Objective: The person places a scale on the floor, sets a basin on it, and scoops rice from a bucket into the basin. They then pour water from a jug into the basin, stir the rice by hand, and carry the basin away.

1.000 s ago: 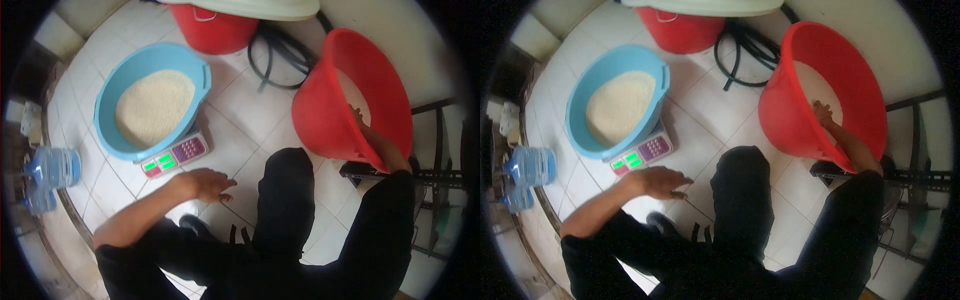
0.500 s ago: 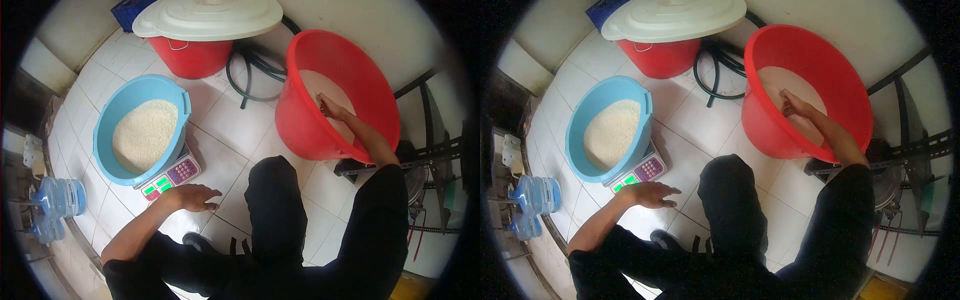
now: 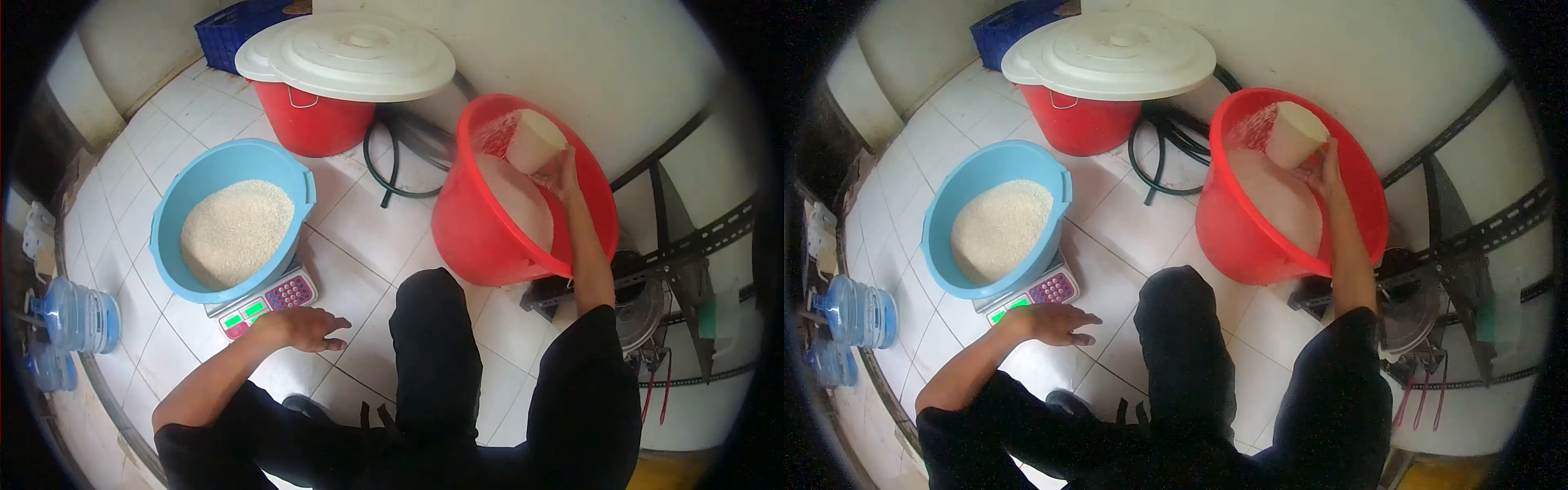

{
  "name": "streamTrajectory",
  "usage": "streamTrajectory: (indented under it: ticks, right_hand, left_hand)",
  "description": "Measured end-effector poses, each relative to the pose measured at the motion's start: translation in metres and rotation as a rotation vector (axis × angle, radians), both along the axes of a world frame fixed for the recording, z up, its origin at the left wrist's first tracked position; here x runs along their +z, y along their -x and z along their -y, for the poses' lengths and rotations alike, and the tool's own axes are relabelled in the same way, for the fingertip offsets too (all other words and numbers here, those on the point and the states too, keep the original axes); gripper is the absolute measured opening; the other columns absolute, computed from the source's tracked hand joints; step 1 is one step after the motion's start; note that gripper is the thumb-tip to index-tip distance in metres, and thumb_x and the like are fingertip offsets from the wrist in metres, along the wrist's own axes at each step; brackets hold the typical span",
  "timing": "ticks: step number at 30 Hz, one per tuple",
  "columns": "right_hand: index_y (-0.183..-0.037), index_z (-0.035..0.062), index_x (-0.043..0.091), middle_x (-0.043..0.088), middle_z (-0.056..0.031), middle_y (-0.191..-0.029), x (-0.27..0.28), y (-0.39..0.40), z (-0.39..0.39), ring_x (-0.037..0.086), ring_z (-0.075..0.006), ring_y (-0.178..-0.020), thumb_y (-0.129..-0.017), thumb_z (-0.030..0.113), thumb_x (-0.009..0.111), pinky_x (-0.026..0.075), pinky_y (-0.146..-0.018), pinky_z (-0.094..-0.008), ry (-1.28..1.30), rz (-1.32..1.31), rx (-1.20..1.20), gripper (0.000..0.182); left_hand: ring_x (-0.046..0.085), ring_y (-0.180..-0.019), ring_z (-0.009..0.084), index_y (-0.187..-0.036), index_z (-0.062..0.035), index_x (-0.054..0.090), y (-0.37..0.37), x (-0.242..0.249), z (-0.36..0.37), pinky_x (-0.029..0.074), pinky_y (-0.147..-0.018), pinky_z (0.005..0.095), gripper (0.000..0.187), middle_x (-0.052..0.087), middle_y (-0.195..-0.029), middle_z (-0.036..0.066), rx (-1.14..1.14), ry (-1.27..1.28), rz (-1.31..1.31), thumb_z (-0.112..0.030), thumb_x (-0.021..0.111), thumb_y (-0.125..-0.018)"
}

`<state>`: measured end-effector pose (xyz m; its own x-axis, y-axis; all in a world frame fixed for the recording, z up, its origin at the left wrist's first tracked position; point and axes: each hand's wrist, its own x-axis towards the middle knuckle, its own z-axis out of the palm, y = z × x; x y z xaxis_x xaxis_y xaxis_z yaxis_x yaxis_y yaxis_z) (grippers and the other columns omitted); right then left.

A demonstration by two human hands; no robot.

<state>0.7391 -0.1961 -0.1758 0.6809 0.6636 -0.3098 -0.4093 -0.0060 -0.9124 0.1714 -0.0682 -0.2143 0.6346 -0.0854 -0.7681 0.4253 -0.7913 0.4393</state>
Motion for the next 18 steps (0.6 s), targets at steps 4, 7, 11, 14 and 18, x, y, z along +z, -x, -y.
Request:
streamTrajectory:
  ticks: [4, 7, 11, 14, 18]
  right_hand:
    - [-0.152, 0.0106, 0.018, 0.021, -0.0249, -0.151, 0.014, 0.028, 0.009, 0.039, -0.0484, -0.127, -0.077, 0.074, 0.050, 0.046, -0.096, -0.0554, -0.048, 0.098, -0.195, 0.103]
    - [-0.146, 0.0124, 0.027, 0.022, -0.0212, -0.149, 0.017, 0.021, 0.012, 0.040, -0.0488, -0.123, -0.079, 0.074, 0.050, 0.045, -0.092, -0.0565, -0.021, 0.235, -0.288, 0.094]
    - [-0.144, 0.0077, 0.028, 0.027, -0.0195, -0.144, 0.050, 0.034, 0.004, 0.041, -0.0454, -0.122, -0.074, 0.072, 0.056, 0.047, -0.090, -0.0551, -0.008, 0.224, -0.270, 0.099]
    - [-0.144, 0.0066, 0.026, 0.030, -0.0212, -0.139, 0.080, 0.051, -0.017, 0.043, -0.0436, -0.120, -0.073, 0.071, 0.059, 0.050, -0.088, -0.0542, -0.058, 0.230, -0.186, 0.101]
    - [-0.144, 0.0036, 0.023, 0.030, -0.0300, -0.134, 0.122, 0.112, -0.065, 0.044, -0.0413, -0.119, -0.073, 0.068, 0.063, 0.051, -0.087, -0.0512, -0.172, 0.162, -0.016, 0.104]
  left_hand:
    - [0.044, -0.132, 0.0353, -0.147, -0.0089, 0.035, 0.005, 0.007, 0.007, 0.034, -0.113, 0.0459, 0.065, 0.046, -0.142, 0.020, -0.054, -0.039, 0.068, -0.052, 0.038, -0.099]
    - [0.046, -0.130, 0.0356, -0.147, -0.0080, 0.035, 0.012, 0.008, 0.009, 0.035, -0.112, 0.0457, 0.065, 0.048, -0.140, 0.021, -0.071, -0.016, 0.135, -0.052, 0.039, -0.099]
    - [0.048, -0.127, 0.0363, -0.147, -0.0075, 0.034, 0.019, 0.022, 0.013, 0.036, -0.110, 0.0449, 0.065, 0.050, -0.138, 0.022, -0.066, 0.004, 0.158, -0.050, 0.042, -0.099]
    - [0.051, -0.125, 0.0371, -0.147, -0.0070, 0.034, 0.024, 0.029, 0.016, 0.038, -0.109, 0.0443, 0.066, 0.051, -0.136, 0.024, -0.041, 0.027, 0.204, -0.050, 0.044, -0.098]
    - [0.052, -0.123, 0.0384, -0.147, -0.0067, 0.034, 0.021, 0.033, 0.017, 0.039, -0.108, 0.0446, 0.067, 0.052, -0.134, 0.024, -0.077, 0.012, 0.209, -0.051, 0.045, -0.097]
